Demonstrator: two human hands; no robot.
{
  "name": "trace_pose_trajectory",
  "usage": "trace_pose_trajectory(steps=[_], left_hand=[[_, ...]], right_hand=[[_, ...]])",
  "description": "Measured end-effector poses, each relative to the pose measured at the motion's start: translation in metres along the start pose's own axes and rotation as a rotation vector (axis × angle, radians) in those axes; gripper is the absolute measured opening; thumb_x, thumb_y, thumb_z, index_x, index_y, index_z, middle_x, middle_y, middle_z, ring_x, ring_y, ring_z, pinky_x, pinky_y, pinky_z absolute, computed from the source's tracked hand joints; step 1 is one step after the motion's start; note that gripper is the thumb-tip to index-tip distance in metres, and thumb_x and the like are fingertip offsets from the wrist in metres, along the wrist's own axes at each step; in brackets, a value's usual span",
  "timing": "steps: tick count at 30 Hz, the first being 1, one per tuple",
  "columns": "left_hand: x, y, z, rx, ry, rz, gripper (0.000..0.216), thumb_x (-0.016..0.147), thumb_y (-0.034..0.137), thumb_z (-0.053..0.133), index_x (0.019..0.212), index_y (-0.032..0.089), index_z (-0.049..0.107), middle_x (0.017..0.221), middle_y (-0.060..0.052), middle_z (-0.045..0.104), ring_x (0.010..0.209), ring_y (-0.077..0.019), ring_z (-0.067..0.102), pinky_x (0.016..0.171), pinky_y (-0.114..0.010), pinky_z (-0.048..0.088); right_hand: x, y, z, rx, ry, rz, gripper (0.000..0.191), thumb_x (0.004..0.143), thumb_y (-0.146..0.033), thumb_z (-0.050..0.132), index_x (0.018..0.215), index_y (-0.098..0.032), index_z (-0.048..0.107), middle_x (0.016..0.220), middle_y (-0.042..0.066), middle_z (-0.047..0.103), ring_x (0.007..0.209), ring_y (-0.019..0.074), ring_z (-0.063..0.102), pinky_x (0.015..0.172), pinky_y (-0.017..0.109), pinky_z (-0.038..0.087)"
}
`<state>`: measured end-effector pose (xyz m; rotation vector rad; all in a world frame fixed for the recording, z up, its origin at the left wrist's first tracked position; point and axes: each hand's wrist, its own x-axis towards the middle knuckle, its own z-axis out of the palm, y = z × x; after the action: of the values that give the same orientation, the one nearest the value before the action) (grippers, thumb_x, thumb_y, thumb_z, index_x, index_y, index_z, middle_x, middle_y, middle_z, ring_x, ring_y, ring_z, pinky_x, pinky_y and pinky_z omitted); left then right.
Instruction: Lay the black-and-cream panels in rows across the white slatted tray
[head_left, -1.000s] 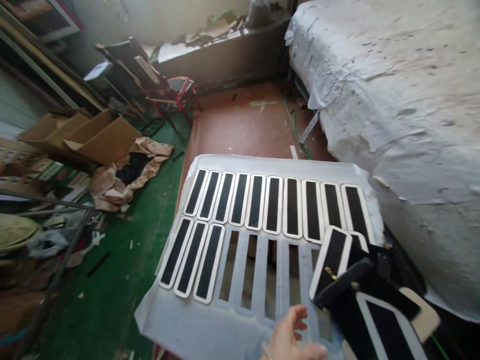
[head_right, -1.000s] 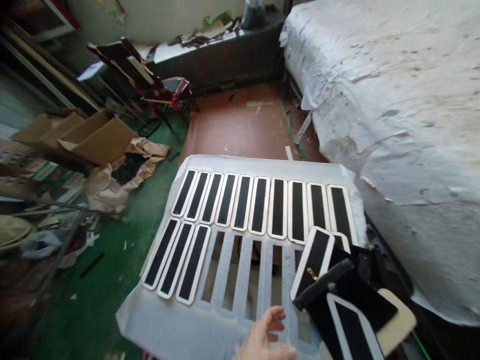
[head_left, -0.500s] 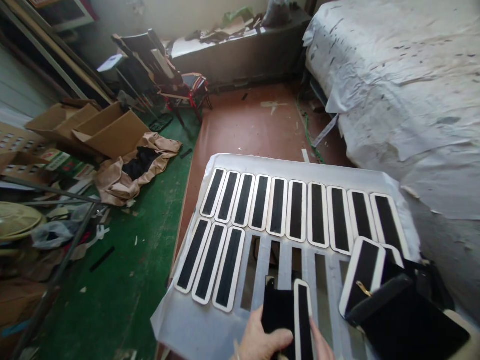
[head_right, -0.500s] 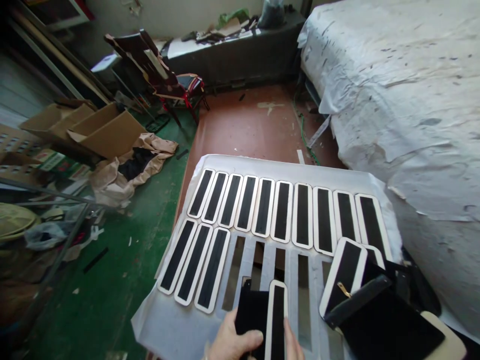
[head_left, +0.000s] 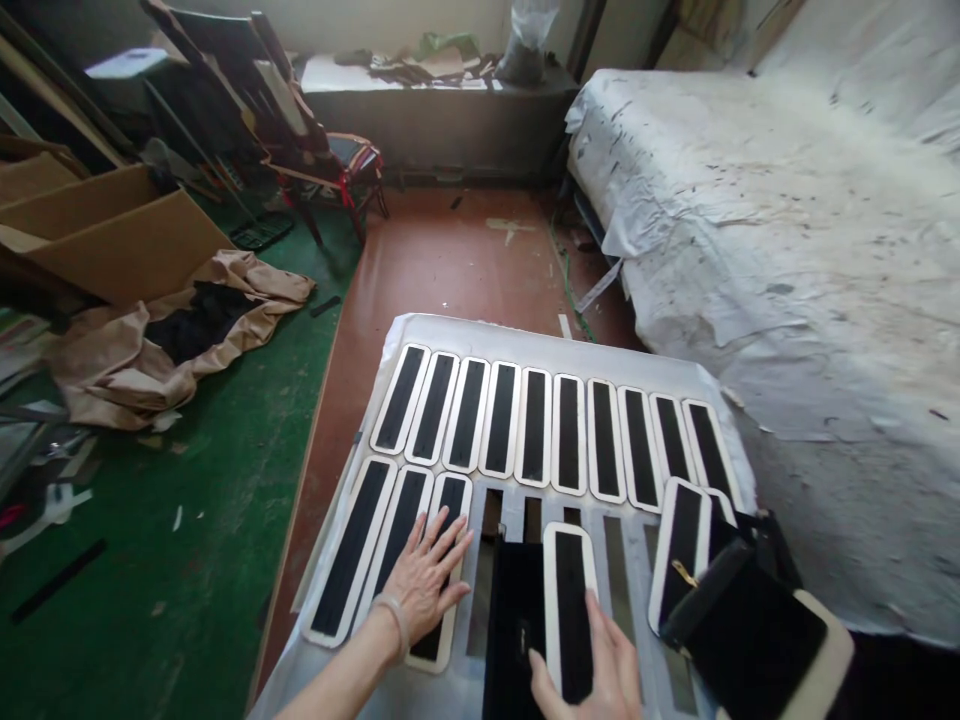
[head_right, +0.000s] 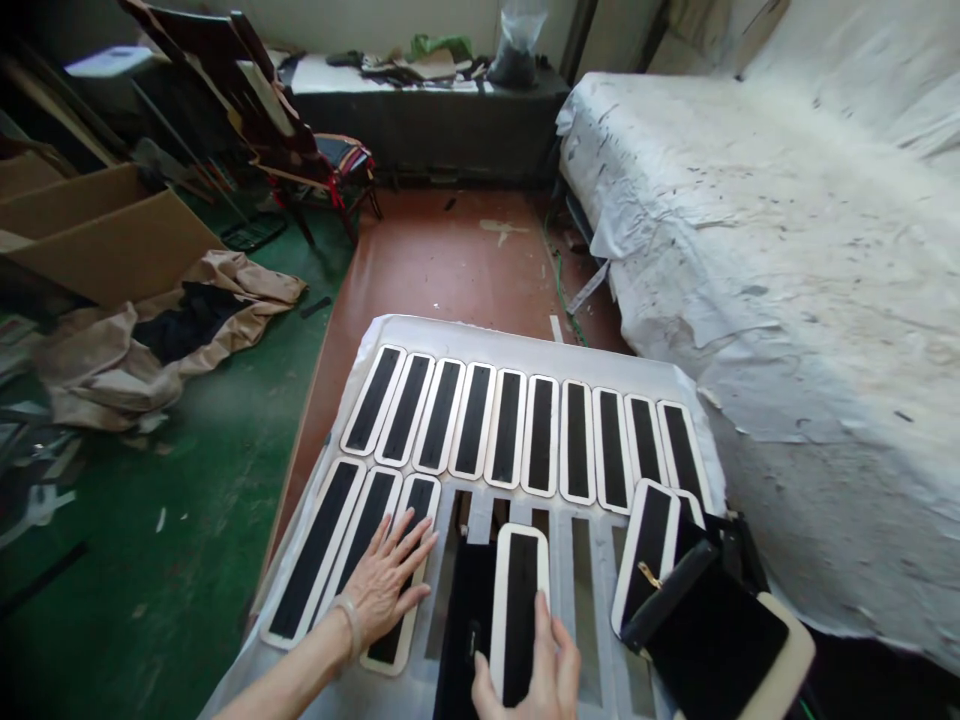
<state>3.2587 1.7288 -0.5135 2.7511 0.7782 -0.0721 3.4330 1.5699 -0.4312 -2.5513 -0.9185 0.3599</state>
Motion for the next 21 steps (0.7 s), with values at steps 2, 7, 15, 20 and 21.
trace_pose_trajectory(steps=[2,7,15,20,21], left_hand=[[0.004,-0.007,0.006,-0.004,-0.023,0.027,0.072,0.090,0.056,0.046,0.148,0.033,0.011,0.156,0.001,0.024,0.142,-0.0290,0.021,0.114,-0.052,0.017],[0.005,-0.017,0.013,-0.004,-0.028,0.033,0.071,0.090,0.055,0.046,0.148,0.033,0.011,0.156,0.001,0.023,0.142,-0.0289,0.020,0.115,-0.052,0.014],[0.007,-0.021,0.016,-0.014,-0.032,0.016,0.067,0.092,0.053,0.042,0.149,0.033,0.011,0.156,0.001,0.022,0.142,-0.0290,0.019,0.114,-0.054,0.013],[0.007,-0.022,0.018,-0.020,-0.044,0.008,0.064,0.094,0.051,0.040,0.149,0.034,0.011,0.157,0.003,0.018,0.143,-0.0284,0.015,0.115,-0.053,0.011],[0.007,-0.023,0.018,-0.024,-0.042,0.007,0.063,0.094,0.050,0.039,0.149,0.035,0.011,0.157,0.003,0.019,0.143,-0.0281,0.015,0.115,-0.053,0.010]], right_hand=[[0.006,-0.015,0.011,-0.054,-0.032,0.012,0.070,0.080,-0.049,0.049,0.142,-0.024,0.031,0.124,0.014,0.045,0.098,0.0344,0.061,0.067,0.044,0.056],[0.026,-0.045,0.027,-0.254,-0.083,-0.039,0.067,0.086,-0.045,0.043,0.145,-0.017,0.026,0.127,0.019,0.043,0.092,0.0336,0.063,0.058,0.041,0.054],[0.039,-0.064,0.060,-0.299,-0.092,-0.065,0.067,0.089,-0.042,0.041,0.145,-0.011,0.024,0.131,0.023,0.039,0.097,0.0335,0.060,0.055,0.037,0.055],[0.052,-0.063,0.065,-0.318,-0.004,-0.033,0.064,0.090,-0.041,0.040,0.144,-0.009,0.028,0.130,0.023,0.041,0.103,0.0355,0.058,0.059,0.040,0.055],[0.054,-0.062,0.063,-0.344,-0.002,-0.057,0.063,0.091,-0.040,0.039,0.144,-0.010,0.027,0.131,0.023,0.040,0.106,0.0360,0.056,0.059,0.040,0.055]])
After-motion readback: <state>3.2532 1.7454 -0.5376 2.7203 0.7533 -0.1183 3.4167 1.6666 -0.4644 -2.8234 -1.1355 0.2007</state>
